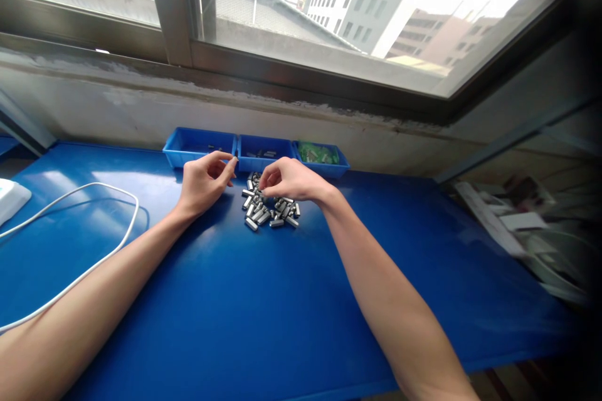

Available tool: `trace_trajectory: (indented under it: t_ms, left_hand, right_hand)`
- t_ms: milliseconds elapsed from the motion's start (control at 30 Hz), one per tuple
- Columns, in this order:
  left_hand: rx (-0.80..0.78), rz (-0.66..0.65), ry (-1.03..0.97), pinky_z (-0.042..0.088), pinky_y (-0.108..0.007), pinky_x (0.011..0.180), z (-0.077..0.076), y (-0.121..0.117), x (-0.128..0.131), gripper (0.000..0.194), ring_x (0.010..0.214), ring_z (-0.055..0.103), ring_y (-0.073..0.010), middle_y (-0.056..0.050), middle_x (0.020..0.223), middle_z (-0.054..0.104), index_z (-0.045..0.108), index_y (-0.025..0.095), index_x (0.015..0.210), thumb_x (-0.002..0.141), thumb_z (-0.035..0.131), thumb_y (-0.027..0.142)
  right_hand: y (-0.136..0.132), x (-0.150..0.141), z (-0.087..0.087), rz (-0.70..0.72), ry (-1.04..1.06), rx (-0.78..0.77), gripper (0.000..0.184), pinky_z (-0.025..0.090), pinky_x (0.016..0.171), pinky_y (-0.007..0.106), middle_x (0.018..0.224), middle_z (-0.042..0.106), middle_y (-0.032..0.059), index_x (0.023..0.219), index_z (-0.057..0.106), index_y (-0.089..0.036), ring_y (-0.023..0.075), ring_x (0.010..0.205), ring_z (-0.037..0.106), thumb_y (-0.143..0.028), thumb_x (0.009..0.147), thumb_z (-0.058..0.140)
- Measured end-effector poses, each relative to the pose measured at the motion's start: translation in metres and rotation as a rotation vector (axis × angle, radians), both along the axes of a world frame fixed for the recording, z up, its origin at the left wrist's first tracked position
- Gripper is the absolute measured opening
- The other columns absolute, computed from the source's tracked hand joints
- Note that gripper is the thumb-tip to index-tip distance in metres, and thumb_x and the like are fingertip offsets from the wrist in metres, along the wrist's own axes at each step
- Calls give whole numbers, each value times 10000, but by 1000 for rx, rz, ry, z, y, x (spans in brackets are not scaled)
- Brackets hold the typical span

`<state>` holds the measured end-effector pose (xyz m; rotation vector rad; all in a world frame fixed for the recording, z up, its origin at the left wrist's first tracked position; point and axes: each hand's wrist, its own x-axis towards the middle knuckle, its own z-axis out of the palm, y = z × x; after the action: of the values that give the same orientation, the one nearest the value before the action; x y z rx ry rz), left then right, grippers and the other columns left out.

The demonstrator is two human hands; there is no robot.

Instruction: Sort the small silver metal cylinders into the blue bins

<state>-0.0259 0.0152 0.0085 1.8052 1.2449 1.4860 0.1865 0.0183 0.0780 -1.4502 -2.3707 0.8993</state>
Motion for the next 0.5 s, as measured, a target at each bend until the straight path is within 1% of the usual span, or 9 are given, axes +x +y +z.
trace_trajectory:
  t_ms: [133, 233, 367, 500]
  left_hand:
    - [14, -16, 14, 514, -223, 526, -1, 0, 0, 235, 510, 659, -133, -11, 673, 704, 707, 176, 907, 888, 674, 408]
    - [18, -12, 17, 512, -220, 526, -1, 0, 0, 229, 506, 656, -130, -10, 670, 703, 703, 177, 896, 887, 673, 404]
    - [22, -14, 26, 512, -218, 526, 0, 0, 0, 236, 505, 654, -129, -9, 663, 700, 697, 178, 887, 887, 666, 412]
    - [29, -12, 43, 516, -218, 536, -1, 0, 0, 243, 513, 655, -129, -9, 666, 704, 699, 178, 891, 889, 658, 417]
  right_hand:
    - [1, 4, 1, -14, -12, -5, 173, 476, 624, 191, 792, 761, 32, 846, 781, -157, 150, 740, 691, -151, 701, 685]
    - [-2, 2, 3, 43, -56, -25, 172, 491, 647, 191, 848, 774, 38, 849, 784, -174, 161, 783, 705, -156, 694, 712]
    - [-6, -4, 4, 94, -136, -4, 200, 480, 621, 198, 837, 771, 32, 861, 767, -184, 166, 762, 696, -170, 662, 758]
    - [-9, -9, 3, 112, -196, 40, 124, 455, 611, 197, 815, 759, 23, 792, 743, -188, 155, 760, 680, -150, 675, 727]
